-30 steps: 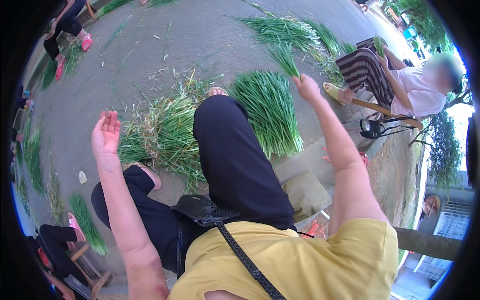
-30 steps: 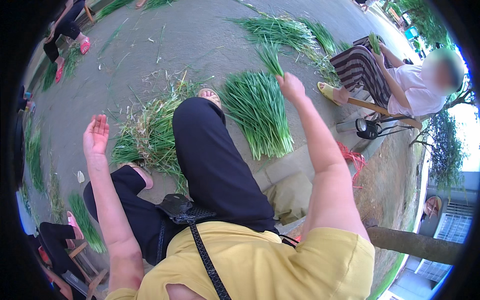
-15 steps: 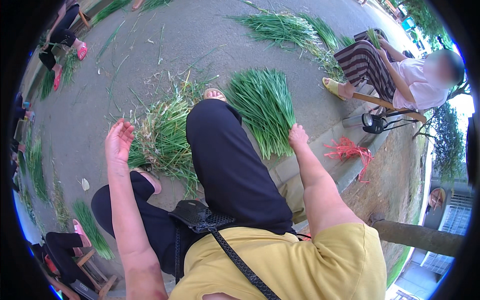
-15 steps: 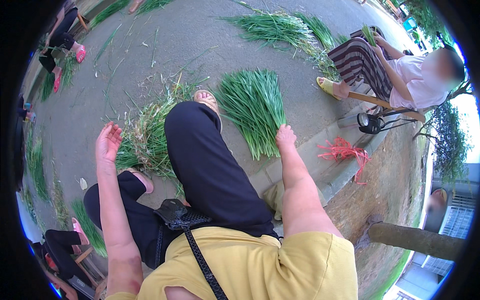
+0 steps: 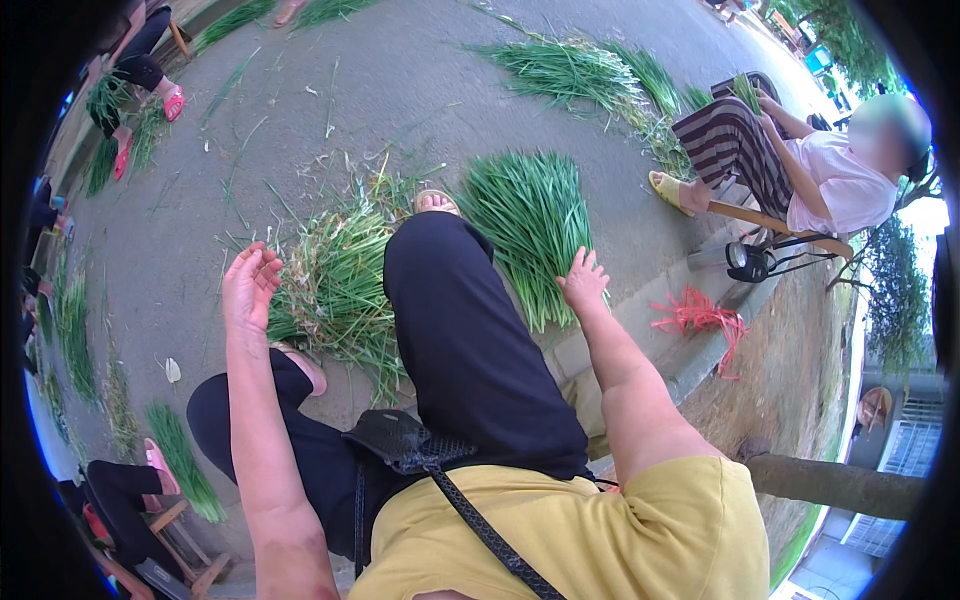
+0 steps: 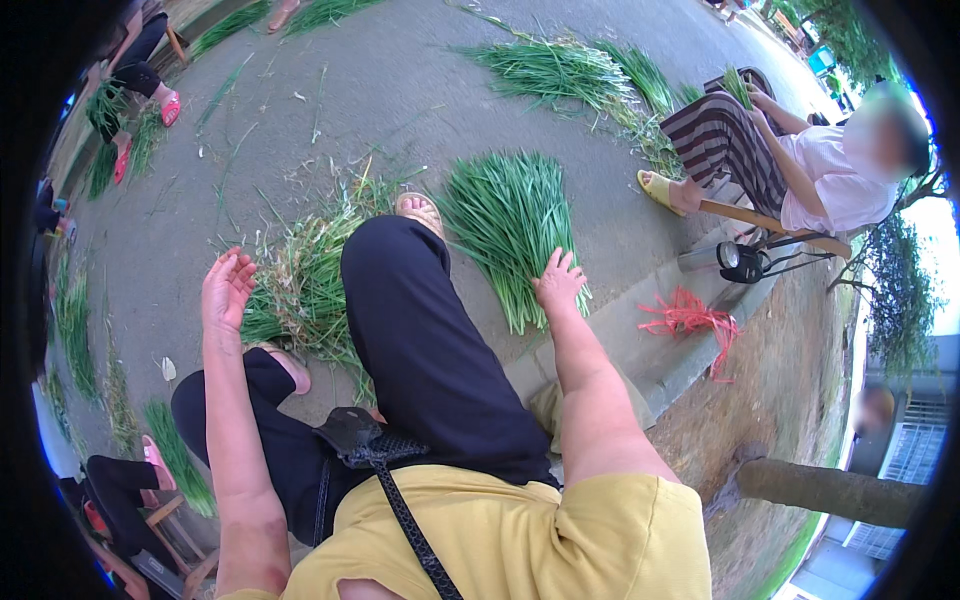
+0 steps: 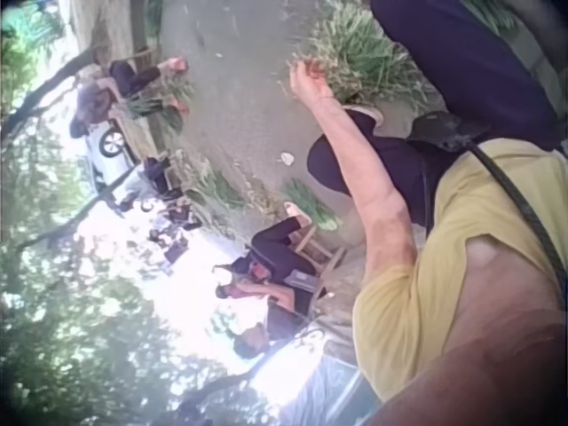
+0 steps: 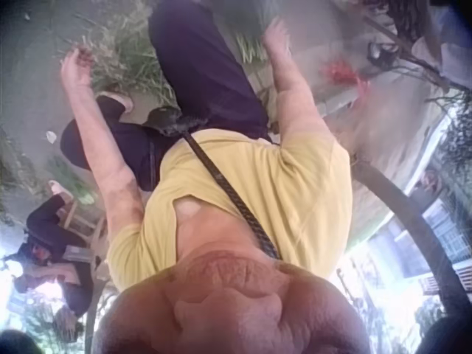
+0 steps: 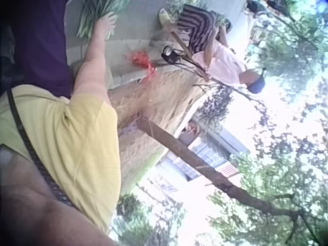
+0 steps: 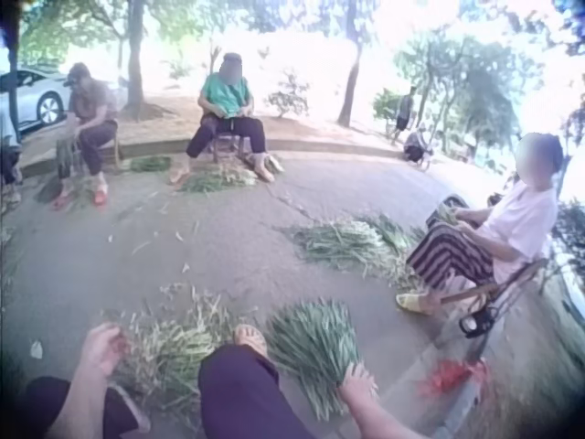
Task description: The person sits on the ground and trims the roots and outer layers of green onions by hand. They gather the trimmed onions into a pile and continue processing more from a larger pile.
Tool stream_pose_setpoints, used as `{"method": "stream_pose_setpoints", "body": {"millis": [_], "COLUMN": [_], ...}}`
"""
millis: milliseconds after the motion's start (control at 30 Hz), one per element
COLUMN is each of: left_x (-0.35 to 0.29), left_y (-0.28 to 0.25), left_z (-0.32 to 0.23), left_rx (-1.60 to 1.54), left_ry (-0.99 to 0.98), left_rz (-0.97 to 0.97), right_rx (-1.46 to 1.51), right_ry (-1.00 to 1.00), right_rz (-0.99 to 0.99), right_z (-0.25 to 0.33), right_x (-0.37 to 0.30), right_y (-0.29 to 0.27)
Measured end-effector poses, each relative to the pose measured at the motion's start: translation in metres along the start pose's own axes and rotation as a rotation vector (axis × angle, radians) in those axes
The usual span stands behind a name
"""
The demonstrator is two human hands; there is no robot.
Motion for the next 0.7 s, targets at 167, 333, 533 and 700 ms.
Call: {"method": "stream_pose_setpoints", "body": {"millis": [167,333,533,700], "left_x": [0.0,-0.005,-0.006,-0.013], "left_y": [0.0,-0.001,-0.008,-0.014], "left_z": [0.001,-0.004,-0.013,-0.028], "left_rx": [0.024,-0.001,-0.032,-0.007], "left_ry": [-0.009,0.014,0.064,0.076], "left_rz": [-0.009,-0.022,-0.056,-0.062], "right_rx": [-0.014,0.084,0.299,0.496], "right_ry": [0.027,0.026,-0.158,-0.661], "right_rz": [0.086,0.094,0.072,0.051], "right_z": [-0.005,0.022,0.088,0.22], "right_x": [0.011,0.01,0.057,0.044], "right_y": [0.008,-0.033,-0.094,-0.186]}}
Point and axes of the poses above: each hand's wrist, its own x-axis towards the middle knuckle, its own y-axis out of the palm, z = x × y, the point moved 6 cm from there along x, towards the middle knuckle, and after that the axes turned 11 degrees about x, right-handed, at the moved point
